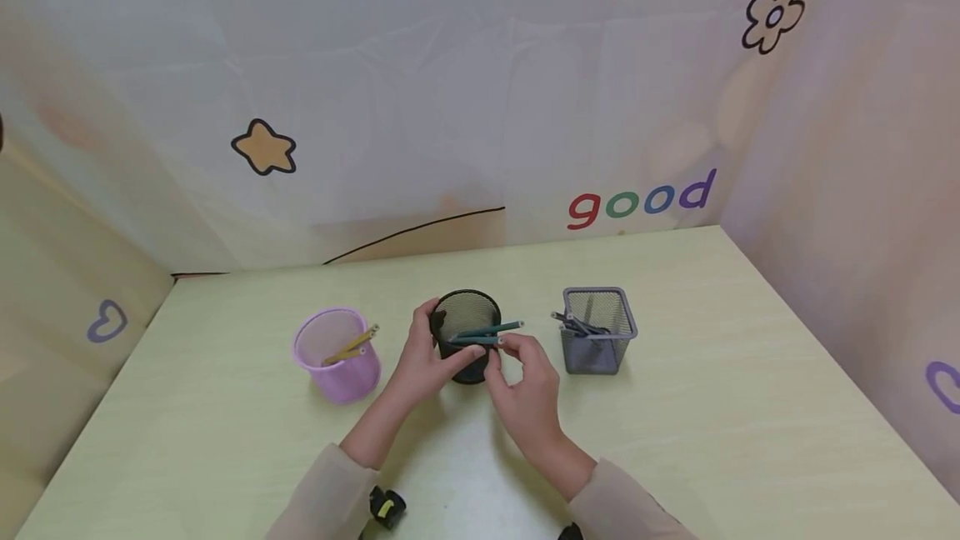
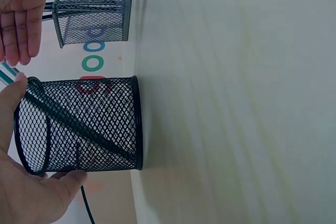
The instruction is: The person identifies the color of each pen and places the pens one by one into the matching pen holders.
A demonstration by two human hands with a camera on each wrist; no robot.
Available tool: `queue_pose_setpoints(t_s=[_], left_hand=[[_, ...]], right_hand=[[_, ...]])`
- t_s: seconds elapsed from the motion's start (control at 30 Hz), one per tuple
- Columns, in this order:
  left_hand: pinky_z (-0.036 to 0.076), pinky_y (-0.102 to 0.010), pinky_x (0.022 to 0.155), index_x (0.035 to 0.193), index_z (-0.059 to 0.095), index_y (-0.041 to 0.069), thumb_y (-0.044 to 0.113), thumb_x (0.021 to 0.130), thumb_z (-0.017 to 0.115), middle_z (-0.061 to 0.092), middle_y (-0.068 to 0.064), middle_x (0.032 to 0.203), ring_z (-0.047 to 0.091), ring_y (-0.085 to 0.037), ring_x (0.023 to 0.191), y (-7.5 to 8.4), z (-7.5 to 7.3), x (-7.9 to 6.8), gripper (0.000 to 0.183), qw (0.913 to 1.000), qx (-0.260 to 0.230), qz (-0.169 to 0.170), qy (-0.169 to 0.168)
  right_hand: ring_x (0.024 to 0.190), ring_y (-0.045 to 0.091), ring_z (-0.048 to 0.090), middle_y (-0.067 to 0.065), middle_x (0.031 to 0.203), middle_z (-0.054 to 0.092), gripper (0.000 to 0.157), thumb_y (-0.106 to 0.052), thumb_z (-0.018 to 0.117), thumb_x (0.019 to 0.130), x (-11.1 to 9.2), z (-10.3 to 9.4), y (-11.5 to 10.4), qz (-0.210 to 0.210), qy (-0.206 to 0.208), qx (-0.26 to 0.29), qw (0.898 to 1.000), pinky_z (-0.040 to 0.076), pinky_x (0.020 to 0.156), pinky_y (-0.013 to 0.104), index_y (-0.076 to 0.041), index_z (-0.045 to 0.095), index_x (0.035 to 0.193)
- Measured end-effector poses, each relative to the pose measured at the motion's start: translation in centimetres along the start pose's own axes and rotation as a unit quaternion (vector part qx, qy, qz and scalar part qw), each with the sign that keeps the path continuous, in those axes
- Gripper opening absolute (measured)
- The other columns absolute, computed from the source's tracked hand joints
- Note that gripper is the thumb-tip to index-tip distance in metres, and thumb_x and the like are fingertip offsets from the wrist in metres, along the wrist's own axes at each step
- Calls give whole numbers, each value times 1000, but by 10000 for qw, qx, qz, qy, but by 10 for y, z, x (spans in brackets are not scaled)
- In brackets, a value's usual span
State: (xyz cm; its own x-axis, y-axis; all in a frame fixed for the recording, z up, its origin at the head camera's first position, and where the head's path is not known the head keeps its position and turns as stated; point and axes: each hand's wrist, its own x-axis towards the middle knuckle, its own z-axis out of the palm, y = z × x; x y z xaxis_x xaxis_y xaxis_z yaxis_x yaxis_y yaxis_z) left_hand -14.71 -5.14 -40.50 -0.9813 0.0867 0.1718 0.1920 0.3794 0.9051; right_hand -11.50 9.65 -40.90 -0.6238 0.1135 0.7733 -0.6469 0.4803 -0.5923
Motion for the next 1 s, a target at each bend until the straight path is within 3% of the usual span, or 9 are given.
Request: queue_pose_setpoints(t_s=[0.3,0.57,0.73,1.0], left_hand=[[37,-50,107,145,20,0,29,77,79,37,-22,142,43,-34,128,1,0,0,95,9999,4,-156,-1],[38,-50,105,144,23,-2,32,75,79,40,-21,140,44,-33,126,1,2,1,96,9998,85,-103,128],[36,-52,107,147,19,0,35,73,80,33,-22,146,39,-35,131,-2,2,-2,102,9994,173,-214,196],[35,-53,108,149,15,0,40,69,82,28,-21,149,31,-36,137,2,-2,-8,111,9976,614,-227,216]], right_hand=[[83,26,63,17,89,65,23,16,62,73,0,-10,-1,61,18,70,10000,48,85,10,7,61,94],[105,32,57,26,114,59,42,16,62,76,-1,-18,0,433,-192,112,9988,39,98,8,12,54,117],[108,34,54,25,120,57,46,14,61,77,-2,-20,0,533,-316,222,9978,37,100,8,12,51,121],[114,37,50,27,126,53,55,14,60,74,-2,-22,2,650,-631,335,9953,32,103,8,12,44,127]])
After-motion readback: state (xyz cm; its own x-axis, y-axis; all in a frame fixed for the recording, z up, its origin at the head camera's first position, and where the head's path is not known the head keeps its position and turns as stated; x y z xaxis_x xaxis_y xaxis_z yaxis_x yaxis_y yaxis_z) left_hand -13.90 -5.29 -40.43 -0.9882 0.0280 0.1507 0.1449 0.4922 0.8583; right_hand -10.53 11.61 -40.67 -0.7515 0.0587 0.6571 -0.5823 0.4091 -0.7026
